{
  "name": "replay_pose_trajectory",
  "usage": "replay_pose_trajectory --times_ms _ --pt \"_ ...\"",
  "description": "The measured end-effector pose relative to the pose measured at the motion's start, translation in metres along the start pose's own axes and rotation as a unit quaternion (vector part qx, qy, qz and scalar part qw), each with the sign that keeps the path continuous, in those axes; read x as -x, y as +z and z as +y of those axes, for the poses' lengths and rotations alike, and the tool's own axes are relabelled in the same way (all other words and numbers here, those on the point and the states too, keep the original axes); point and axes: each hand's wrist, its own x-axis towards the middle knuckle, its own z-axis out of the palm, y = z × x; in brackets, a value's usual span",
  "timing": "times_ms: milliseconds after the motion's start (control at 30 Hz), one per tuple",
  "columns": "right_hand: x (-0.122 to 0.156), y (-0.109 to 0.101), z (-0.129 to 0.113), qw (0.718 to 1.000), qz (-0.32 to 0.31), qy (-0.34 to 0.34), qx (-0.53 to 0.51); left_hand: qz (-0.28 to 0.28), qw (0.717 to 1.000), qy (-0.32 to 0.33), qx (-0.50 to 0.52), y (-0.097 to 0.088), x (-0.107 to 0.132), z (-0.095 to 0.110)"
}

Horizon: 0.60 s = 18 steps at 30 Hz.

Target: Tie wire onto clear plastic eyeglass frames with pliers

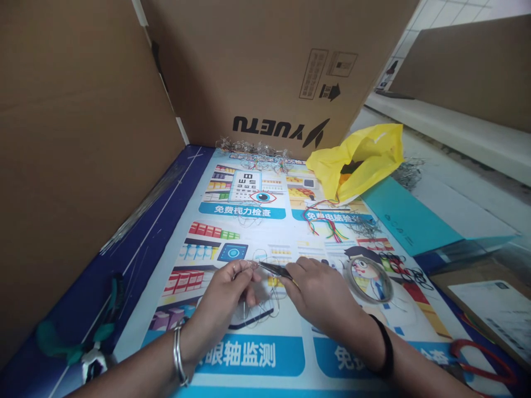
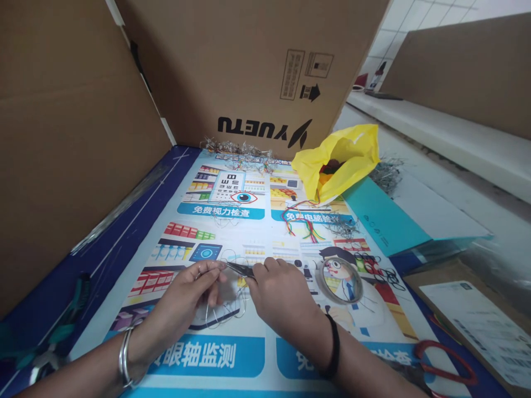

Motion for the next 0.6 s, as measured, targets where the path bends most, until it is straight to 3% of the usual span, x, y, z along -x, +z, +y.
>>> replay_pose_trajectory --times_ms 400,600 --pt "0.006 0.002 -0.012 0.991 0.076 -0.025 0.106 0.044 0.997 0.005 -0.070 0.007 0.004 -0.001" --pt "0.010 0.000 -0.023 0.983 0.072 -0.020 0.166 0.043 0.993 0.037 -0.101 0.009 0.005 -0.004"
